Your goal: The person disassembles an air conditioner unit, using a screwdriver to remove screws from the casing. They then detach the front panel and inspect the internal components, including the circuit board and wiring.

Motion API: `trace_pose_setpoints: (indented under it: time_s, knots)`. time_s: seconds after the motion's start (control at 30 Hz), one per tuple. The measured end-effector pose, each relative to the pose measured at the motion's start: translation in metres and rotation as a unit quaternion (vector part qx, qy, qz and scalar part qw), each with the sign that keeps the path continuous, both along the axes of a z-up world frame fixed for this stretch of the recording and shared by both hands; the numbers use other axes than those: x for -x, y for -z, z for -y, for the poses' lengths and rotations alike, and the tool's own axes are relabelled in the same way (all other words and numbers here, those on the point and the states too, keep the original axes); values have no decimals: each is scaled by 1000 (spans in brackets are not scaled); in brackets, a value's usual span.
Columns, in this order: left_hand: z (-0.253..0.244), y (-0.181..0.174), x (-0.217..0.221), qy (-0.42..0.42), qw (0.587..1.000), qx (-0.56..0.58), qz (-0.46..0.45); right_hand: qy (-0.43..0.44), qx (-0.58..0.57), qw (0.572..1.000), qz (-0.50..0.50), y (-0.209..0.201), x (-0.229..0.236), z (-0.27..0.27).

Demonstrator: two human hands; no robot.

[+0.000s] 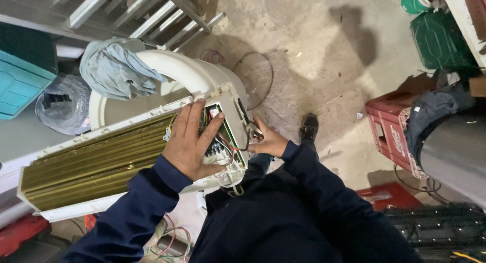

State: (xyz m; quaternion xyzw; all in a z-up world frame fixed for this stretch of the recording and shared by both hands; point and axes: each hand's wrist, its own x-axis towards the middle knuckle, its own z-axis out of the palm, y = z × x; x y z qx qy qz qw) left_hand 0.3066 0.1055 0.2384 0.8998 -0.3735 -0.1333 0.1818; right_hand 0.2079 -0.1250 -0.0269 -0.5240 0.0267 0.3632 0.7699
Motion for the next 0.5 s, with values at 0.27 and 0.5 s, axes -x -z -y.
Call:
trace_pose_setpoints:
  time_s: [0.27, 0.5]
  knots:
    - [1, 3, 2, -20, 999, -36, 3, -4, -32, 999, -15, 16, -4, 7]
    - [8, 15, 16, -33, 998, -46, 41, 22, 8, 999, 40, 43, -10, 5]
